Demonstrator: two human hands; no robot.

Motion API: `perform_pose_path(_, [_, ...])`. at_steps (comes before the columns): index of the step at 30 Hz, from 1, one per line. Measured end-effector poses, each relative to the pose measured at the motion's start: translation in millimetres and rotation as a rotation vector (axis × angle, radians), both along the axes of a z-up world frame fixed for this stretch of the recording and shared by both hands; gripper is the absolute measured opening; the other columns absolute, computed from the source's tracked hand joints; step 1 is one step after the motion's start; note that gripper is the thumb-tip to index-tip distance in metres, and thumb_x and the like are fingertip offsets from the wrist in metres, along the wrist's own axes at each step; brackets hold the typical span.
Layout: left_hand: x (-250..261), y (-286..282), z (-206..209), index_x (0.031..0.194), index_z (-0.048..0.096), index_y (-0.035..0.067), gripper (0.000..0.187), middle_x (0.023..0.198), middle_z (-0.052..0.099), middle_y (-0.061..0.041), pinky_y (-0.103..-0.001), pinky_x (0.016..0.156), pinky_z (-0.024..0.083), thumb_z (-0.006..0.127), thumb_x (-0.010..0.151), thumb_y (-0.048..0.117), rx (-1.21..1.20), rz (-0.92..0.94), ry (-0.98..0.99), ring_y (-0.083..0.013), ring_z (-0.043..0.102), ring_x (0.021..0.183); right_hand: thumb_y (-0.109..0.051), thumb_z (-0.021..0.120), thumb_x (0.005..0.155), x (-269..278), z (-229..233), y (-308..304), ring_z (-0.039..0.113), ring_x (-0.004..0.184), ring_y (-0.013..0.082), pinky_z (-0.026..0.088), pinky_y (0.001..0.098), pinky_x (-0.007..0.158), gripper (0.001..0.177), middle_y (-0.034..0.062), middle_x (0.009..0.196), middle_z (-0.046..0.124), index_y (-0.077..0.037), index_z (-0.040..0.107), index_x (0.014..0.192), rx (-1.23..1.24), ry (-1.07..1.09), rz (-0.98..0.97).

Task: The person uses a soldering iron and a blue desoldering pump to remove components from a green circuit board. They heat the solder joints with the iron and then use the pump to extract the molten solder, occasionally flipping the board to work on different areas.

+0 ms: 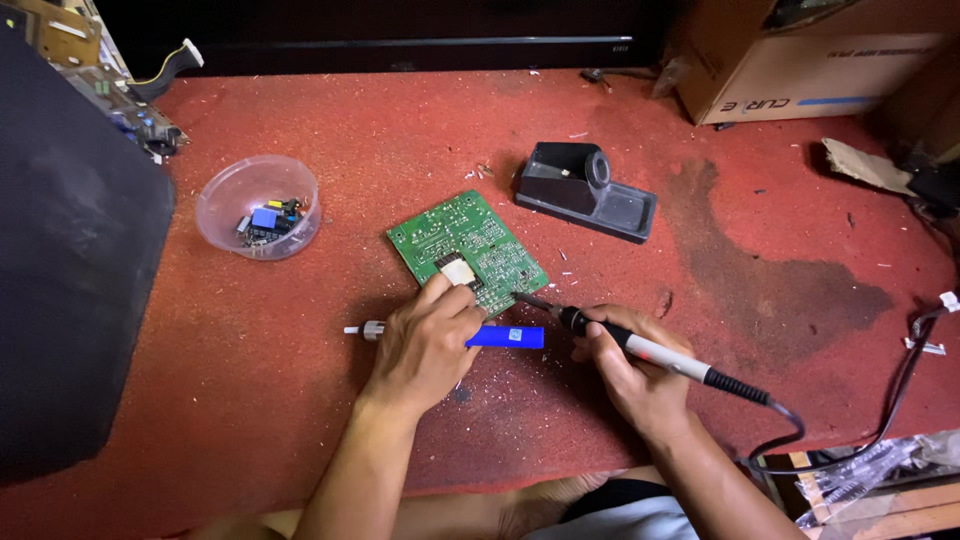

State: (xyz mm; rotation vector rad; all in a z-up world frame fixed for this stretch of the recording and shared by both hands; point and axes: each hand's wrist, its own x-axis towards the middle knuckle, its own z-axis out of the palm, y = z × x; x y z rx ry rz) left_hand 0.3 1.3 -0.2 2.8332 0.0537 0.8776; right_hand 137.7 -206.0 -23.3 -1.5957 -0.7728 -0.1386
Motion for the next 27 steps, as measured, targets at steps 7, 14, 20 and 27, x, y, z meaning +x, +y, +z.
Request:
perform_pose_path(7, [-1.4, 1.1, 3.7, 0.08, 0.071, 0.013, 0.018, 0.085, 0.06, 0.0, -0.032, 0.065, 0.059, 0.088, 0.074, 0.015, 0.007, -0.001, 0.033, -0.0214, 0.063, 0.101, -0.002, 0.079, 0.081, 1.3, -3.8, -3.3, 0.071, 0.061, 0.0144, 0.055, 0.0294, 0.053, 0.014, 0.0097, 0.07, 0.077, -0.008, 0.084, 0.093, -0.018, -0.025, 0.023])
perform_pose_path(14, [-1.7, -0.5, 1.7, 0.077, 0.07, 0.013, 0.018, 0.084, 0.058, 0.0, -0.035, 0.064, 0.059, 0.087, 0.074, 0.014, -0.006, -0.006, 0.008, -0.0234, 0.063, 0.1, -0.004, 0.079, 0.084, 3.5, -6.1, -4.4, 0.075, 0.071, 0.0237, 0.056, 0.0401, 0.059, 0.013, 0.0155, 0.082, 0.079, -0.007, 0.084, 0.095, -0.057, -0.083, 0.027])
perform_pose_path(20, [-2.1, -1.3, 2.1, 0.078, 0.068, 0.014, 0.017, 0.083, 0.057, 0.0, -0.033, 0.065, 0.059, 0.085, 0.076, 0.015, 0.013, 0.009, -0.007, -0.0227, 0.063, 0.099, -0.002, 0.079, 0.084, 2.6, -6.0, -3.3, 0.074, 0.071, 0.023, 0.055, 0.0387, 0.06, 0.013, 0.0149, 0.083, 0.079, -0.007, 0.083, 0.095, -0.048, -0.126, 0.027])
perform_pose_path(27, [-1.4, 0.6, -5.9, 0.082, 0.074, 0.014, 0.012, 0.086, 0.059, 0.003, -0.034, 0.062, 0.06, 0.086, 0.082, 0.016, -0.04, 0.027, 0.048, -0.0214, 0.063, 0.103, -0.003, 0.08, 0.086, -2.6, 12.4, -8.6, 0.077, 0.074, 0.0353, 0.059, 0.043, 0.063, 0.016, 0.0175, 0.084, 0.078, -0.007, 0.083, 0.101, -0.131, -0.228, 0.062])
